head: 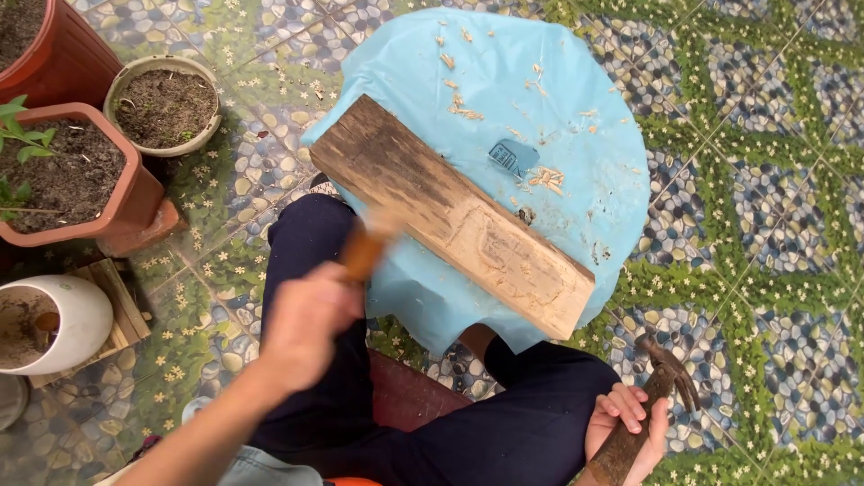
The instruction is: Carving a design into a wooden board using a hammer and a wood carving chisel.
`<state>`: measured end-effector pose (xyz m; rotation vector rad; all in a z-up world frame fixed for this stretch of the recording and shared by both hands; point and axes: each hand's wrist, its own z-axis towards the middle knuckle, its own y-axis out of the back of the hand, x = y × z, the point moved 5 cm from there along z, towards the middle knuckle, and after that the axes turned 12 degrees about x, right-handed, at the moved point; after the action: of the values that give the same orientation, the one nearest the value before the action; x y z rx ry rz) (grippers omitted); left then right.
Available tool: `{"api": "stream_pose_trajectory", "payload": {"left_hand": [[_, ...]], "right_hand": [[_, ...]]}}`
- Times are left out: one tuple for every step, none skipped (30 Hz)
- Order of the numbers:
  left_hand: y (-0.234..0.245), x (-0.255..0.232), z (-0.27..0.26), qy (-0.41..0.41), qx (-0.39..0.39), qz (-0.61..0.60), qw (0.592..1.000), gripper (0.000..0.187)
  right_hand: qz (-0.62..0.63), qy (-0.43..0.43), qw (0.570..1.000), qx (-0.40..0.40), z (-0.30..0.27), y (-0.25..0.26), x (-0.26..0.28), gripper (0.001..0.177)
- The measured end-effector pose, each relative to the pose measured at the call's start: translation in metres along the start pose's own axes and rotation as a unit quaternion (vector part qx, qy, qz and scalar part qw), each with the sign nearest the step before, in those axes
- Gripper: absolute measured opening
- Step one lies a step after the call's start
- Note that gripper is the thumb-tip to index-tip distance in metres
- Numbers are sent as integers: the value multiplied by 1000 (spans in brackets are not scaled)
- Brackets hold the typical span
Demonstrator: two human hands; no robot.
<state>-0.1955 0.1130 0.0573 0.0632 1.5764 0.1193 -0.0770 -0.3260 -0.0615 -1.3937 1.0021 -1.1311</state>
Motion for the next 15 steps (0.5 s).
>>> {"api": "stream_pose_trajectory", "payload": {"left_hand": [[30,-23,-12,-117,-132,62,982,47],[58,-46,-25,-234,-263,123,928,47],[73,-42,-25,-239,-262,125,927,47],[88,-36,-28,-191,-287,184,921,52],[103,-30,-32,-142,-311,241,908,58],[109,-17,-31,-141,-312,241,908,58],[109,16,-19,105,-163,357,914,50],[114,51,-17,342,-9,438,831,44],[121,47,-21,339,-12,439,832,44],[129,40,-24,312,-30,412,856,43],[137,35,-26,285,-48,383,877,42],[140,28,-27,288,-44,381,877,42],[147,5,-26,82,-149,224,960,44],[161,-18,-33,-135,-254,46,957,47],[158,-22,-30,-137,-257,47,955,47]], "right_hand": [[-6,3,1000,-1,-3,1,1,23],[-10,5,1000,5,3,1,1,22],[-7,7,1000,9,5,0,-2,22],[-19,15,1000,3,5,0,-2,22],[-32,24,999,-4,4,0,-2,23],[-32,23,999,-4,2,-1,-2,23],[-22,18,1000,-5,0,-1,-2,23],[-10,14,1000,-1,2,-3,-4,23],[-8,14,1000,4,5,-6,-4,23],[6,8,1000,6,3,-9,-6,23],[20,2,1000,8,1,-11,-8,24],[18,3,1000,3,-2,-10,-7,24],[-4,16,1000,-4,-5,-9,-6,22],[-23,25,999,-1,2,-10,-8,22],[-22,22,999,2,2,-8,-6,22]]}}
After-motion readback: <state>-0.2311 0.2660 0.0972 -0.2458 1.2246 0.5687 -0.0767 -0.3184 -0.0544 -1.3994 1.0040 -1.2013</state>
